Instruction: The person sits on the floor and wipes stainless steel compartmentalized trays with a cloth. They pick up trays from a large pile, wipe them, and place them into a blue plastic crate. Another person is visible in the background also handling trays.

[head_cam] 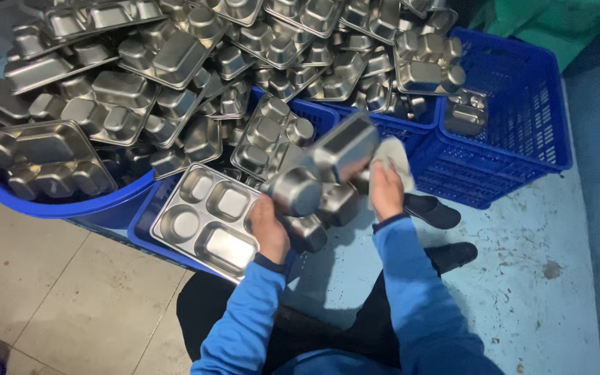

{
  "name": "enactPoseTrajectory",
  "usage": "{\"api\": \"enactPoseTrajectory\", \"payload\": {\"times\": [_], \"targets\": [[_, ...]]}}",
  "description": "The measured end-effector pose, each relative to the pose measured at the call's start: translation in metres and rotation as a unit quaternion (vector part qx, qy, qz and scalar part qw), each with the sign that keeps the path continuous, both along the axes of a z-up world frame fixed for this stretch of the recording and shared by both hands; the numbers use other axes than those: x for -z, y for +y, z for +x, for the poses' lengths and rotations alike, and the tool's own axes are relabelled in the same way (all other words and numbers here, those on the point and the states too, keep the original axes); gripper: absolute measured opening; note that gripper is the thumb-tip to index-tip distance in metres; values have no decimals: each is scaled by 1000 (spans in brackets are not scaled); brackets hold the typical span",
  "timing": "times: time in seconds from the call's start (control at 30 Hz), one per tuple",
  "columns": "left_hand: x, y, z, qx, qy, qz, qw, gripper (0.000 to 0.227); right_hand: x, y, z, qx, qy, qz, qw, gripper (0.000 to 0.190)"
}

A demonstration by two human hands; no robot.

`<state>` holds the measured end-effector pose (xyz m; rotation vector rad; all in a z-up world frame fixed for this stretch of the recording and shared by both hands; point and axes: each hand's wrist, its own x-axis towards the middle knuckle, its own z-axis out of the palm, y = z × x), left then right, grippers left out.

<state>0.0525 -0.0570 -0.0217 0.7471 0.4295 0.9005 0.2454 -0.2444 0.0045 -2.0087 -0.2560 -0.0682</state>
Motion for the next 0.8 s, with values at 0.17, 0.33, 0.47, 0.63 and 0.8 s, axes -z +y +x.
{"api": "enactPoseTrajectory", "payload": {"times": [0.17,0.33,0.47,0.63,0.8], "targets": [[-3,-16,17,13,53,36,998,40,-35,25,-61,-178,-3,221,959,50],[-35,-39,9,27,171,266,948,44,-77,49,-128,-122,-149,59,980,56],[-30,-31,-31,63,152,354,921,44,-72,47,-39,-23,-213,-76,974,58],[-4,26,-44,-72,222,315,920,48,-35,10,53,-171,91,217,957,46],[-29,78,-39,-31,68,-72,995,45,-35,-20,25,-314,302,193,879,40]]}}
